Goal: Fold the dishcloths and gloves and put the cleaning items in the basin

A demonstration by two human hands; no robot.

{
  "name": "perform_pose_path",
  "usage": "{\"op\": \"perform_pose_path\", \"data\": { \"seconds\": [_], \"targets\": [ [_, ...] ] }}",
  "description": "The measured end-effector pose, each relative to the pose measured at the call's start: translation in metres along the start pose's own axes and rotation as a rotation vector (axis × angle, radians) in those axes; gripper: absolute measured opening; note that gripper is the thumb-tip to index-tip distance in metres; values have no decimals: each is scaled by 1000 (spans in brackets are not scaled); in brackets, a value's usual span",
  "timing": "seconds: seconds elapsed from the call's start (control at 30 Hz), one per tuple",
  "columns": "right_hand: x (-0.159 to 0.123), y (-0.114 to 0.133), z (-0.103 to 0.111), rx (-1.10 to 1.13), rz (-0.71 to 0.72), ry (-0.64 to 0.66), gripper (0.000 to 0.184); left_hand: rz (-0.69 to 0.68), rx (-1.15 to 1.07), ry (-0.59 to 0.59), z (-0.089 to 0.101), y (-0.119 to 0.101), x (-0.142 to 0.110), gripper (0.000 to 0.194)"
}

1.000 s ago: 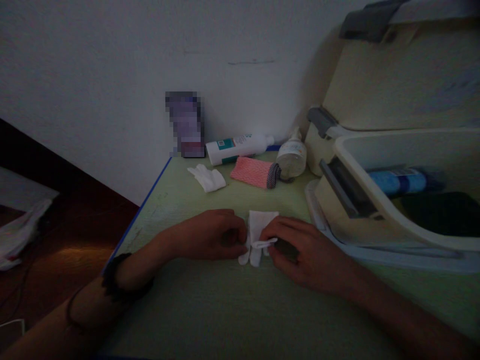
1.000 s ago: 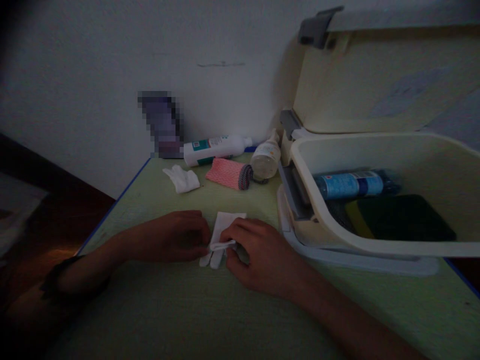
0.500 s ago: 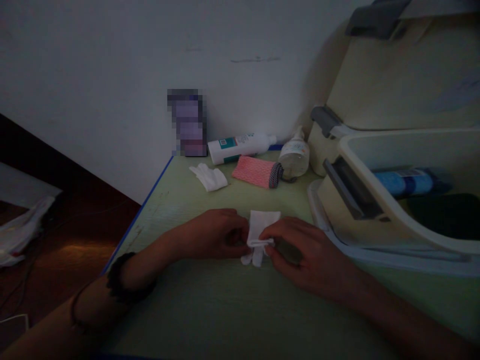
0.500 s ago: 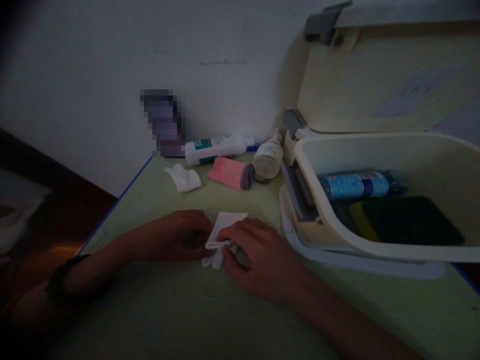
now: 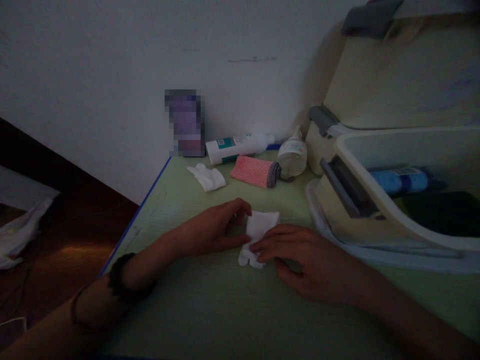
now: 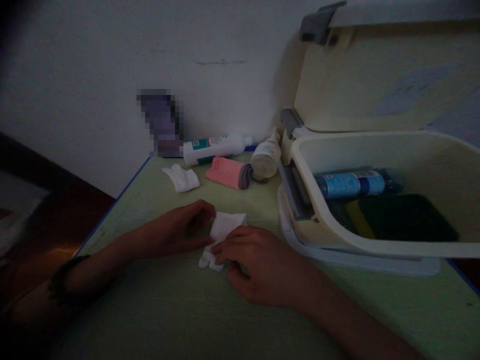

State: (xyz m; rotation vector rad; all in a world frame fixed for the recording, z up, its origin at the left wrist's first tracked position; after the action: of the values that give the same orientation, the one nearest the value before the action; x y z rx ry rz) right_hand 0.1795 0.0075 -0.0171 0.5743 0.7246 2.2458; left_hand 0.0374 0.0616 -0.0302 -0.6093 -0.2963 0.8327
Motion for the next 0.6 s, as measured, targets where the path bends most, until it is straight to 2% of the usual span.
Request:
{"op": "perform_pose_path", "data": {
  "seconds": [0.07, 0.2, 0.33, 0.6],
  "targets": [
    [0, -2, 2, -11, -20, -16, 31, -35, 28, 11, -1, -2, -1, 36],
    [0, -12, 5, -76, -148, -148, 23, -61, 112, 90, -2, -7, -3, 29],
    [1, -16, 2, -154, -226, -197, 17, -98, 171, 91, -2, -13, -4, 34],
    [-2, -20, 5, -198, -259, -208, 28, -101, 269, 41, -6, -15, -4, 43]
  ]
}}
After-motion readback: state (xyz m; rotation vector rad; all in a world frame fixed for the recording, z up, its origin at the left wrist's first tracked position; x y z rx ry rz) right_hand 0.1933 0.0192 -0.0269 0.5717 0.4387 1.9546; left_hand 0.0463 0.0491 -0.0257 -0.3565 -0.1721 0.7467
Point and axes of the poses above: each hand's wrist, its own x-axis towards the middle knuckle, its own z-axis out of the back of the hand, y = z × x, the point moved 5 cm from there along x, towards the middle knuckle, and after that the axes turned 7 degrees about -y, right-handed, at the moved point
